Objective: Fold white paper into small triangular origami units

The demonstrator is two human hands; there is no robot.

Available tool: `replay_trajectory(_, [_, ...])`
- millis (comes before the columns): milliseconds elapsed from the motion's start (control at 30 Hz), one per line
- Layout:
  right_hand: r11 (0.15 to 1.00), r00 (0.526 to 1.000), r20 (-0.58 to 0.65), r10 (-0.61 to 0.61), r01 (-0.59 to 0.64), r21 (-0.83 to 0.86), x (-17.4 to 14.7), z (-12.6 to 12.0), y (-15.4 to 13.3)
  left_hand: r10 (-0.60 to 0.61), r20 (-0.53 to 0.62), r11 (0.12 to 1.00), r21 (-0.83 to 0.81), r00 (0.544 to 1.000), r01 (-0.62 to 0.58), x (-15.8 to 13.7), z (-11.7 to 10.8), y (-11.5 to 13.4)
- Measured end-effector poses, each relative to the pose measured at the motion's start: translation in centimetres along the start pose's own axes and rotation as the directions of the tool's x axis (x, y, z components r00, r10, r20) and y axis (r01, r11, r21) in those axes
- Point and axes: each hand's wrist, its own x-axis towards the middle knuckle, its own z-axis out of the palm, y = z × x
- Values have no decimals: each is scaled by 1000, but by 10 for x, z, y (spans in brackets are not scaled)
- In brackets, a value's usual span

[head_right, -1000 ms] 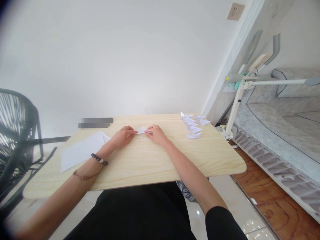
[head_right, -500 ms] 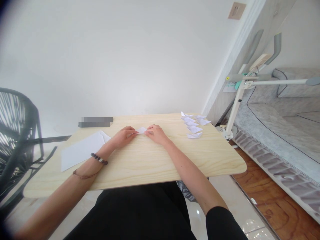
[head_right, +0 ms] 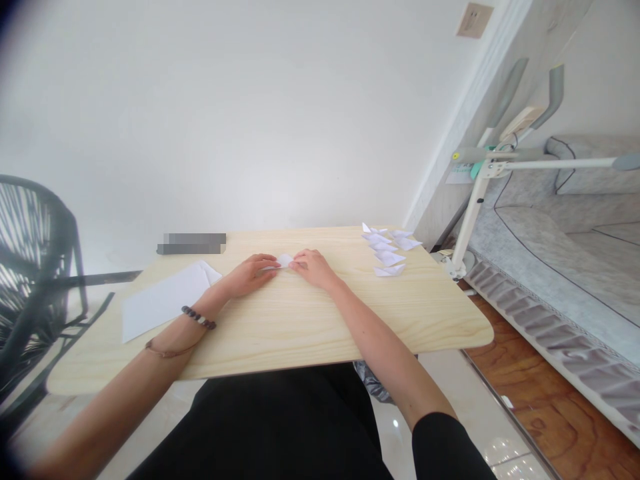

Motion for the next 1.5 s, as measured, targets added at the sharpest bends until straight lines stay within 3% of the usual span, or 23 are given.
replay_trajectory(400, [999,1000,-10,-25,26,42,1,-2,-2,-23,-41,999,-36,999,21,1,-1,2])
replay_trajectory(1100, [996,998,47,48,-44,-74,1,-2,-4,-126,-12,983,134,992,127,6,-1,2])
replay_trajectory(1500, [982,992,47,114,-105,-158,1,-2,-6,-196,-30,978,61,980,198,6,-2,-2])
